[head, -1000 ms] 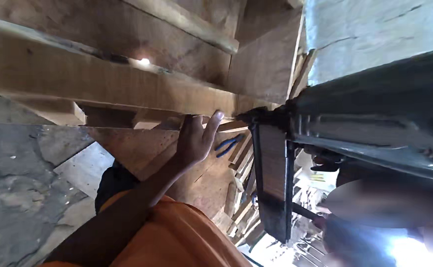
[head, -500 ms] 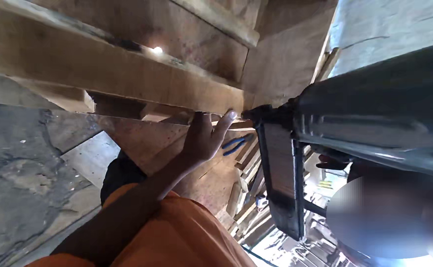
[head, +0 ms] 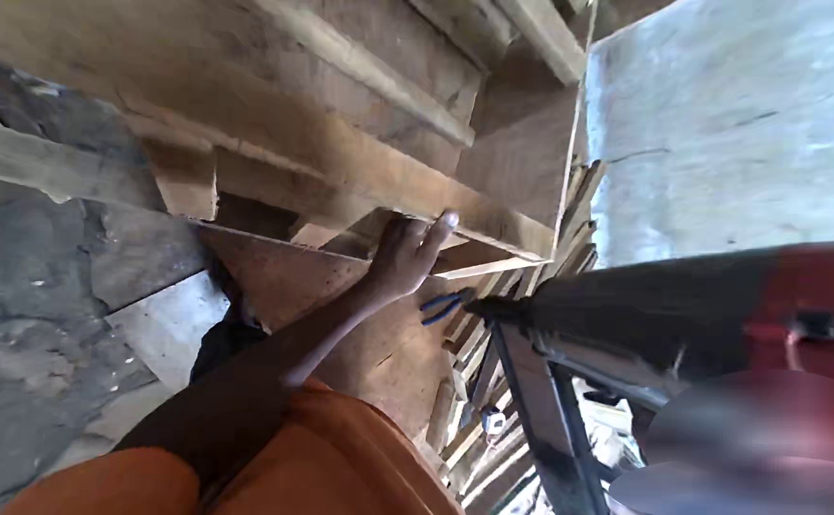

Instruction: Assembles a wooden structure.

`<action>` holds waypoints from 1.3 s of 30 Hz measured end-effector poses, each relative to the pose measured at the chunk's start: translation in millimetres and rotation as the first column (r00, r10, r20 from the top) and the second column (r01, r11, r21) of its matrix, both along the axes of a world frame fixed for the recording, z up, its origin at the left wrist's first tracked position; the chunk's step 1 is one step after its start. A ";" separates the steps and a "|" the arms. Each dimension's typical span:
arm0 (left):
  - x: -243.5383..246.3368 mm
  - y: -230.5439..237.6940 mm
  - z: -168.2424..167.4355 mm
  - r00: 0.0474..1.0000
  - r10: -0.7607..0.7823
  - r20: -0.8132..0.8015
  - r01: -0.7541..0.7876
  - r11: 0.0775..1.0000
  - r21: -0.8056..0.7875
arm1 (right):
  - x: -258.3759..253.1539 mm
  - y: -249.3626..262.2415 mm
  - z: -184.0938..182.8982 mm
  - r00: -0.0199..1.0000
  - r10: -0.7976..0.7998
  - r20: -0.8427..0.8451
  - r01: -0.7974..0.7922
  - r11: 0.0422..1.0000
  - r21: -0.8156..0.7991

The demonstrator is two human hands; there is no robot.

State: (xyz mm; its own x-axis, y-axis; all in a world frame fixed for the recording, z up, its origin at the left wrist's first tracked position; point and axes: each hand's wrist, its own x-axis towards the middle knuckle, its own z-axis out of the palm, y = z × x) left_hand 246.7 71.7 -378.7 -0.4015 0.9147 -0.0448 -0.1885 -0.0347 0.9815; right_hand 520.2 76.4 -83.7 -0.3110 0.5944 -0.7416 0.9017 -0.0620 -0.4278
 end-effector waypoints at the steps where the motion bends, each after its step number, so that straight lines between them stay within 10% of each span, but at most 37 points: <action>1: -3.1 -1.0 0.1 0.998 -0.031 0.047 0.029 0.999 0.027 | -45.3 -10.9 11.3 0.996 -0.084 0.017 0.082 0.993 0.085; 7: -16.9 -42.0 2.0 0.997 -0.043 -0.066 0.045 0.999 0.020 | -107.9 -18.3 25.6 0.999 -0.008 -0.054 0.011 0.998 0.055; 14: -81.3 -114.6 -1.1 0.865 0.386 -0.321 -0.429 0.900 -0.075 | -124.8 11.1 17.7 0.964 0.072 -0.257 -0.076 0.997 -0.004; 33: -110.8 -67.4 14.9 0.987 0.113 -0.112 -0.129 0.979 -0.155 | -160.4 40.4 22.5 0.988 0.005 -0.157 -0.007 1.000 -0.009; 39: -126.7 -70.9 -13.5 0.957 0.019 -0.289 -0.020 1.000 -0.003 | -169.5 49.9 23.4 0.989 0.028 -0.147 -0.040 0.996 -0.081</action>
